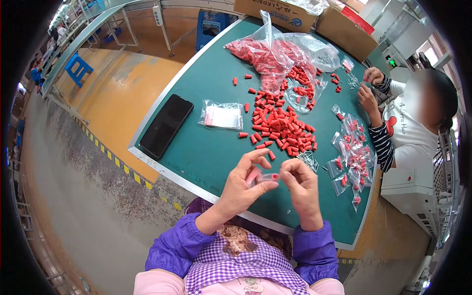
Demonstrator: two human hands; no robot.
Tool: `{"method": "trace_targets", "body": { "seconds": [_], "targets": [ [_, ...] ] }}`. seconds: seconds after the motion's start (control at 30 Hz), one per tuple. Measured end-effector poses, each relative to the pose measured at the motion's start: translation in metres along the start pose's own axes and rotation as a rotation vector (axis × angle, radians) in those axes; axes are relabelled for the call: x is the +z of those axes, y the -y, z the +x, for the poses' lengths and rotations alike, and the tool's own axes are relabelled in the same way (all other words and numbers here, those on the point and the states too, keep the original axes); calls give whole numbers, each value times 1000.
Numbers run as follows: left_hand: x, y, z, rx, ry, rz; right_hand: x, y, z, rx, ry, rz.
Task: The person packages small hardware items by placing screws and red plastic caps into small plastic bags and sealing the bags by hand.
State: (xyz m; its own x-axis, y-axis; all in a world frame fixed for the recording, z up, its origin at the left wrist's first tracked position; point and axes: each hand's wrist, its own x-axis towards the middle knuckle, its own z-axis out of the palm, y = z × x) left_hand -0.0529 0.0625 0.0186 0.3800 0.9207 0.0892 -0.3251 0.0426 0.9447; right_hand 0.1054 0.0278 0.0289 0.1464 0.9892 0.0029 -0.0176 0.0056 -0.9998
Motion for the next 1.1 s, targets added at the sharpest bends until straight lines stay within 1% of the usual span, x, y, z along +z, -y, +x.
{"method": "trace_targets", "body": {
  "seconds": [0.07,0.1,0.17,0.23,0.27,0.33,0.37,0.43,0.47,0.53,0.57,0.63,0.73,0.8,0.87,0.9,0.93,0.97,1.0,1.03,1.07,1.1],
  "targets": [
    [-1,-3,2,0,-26,51,-8,12,6,-129,69,54],
    [-2,0,2,13,-2,91,-14,9,12,-87,19,-225],
    [-6,6,7,39,30,142,-14,8,10,-123,11,-186],
    [-5,12,5,169,-8,176,-14,7,10,-134,22,-115],
    [-4,13,4,166,-3,174,-15,6,10,-131,17,-116],
    [-2,7,5,76,-15,63,-16,4,11,-100,52,-158],
    [-3,8,5,76,-15,66,-16,2,11,-100,51,-155],
    [-5,12,6,44,-19,108,-14,0,11,-77,51,-46],
    [-4,11,5,43,-17,108,-10,1,10,-77,49,-45],
    [-2,4,4,-28,-53,-50,-1,5,8,-85,-12,159],
    [-4,7,4,-26,-55,-48,-3,5,9,-87,-9,160],
    [-5,13,4,-8,-57,1,-8,4,10,-300,124,-412],
    [-5,12,3,-31,-74,16,-2,17,8,-271,71,-375],
    [-5,13,3,-32,-90,4,-8,19,8,-280,85,-354],
    [-5,15,3,-29,-103,-10,-8,25,9,-416,209,-634],
    [-7,18,4,-18,-103,19,-8,21,10,-444,219,-736],
    [-9,19,4,-6,-105,49,-11,19,9,-445,217,-736],
    [-11,19,4,-4,-105,50,-14,18,9,-360,104,-502],
    [-12,17,4,-54,-128,-8,-15,19,10,-273,-5,-269],
    [-11,15,4,-105,-152,-66,-11,28,7,-174,-109,-155],
    [-9,11,3,-106,-152,-66,-11,27,7,-174,-109,-155],
    [-5,4,4,-158,-190,-136,-13,24,7,-162,-33,-273]
  ]
}}
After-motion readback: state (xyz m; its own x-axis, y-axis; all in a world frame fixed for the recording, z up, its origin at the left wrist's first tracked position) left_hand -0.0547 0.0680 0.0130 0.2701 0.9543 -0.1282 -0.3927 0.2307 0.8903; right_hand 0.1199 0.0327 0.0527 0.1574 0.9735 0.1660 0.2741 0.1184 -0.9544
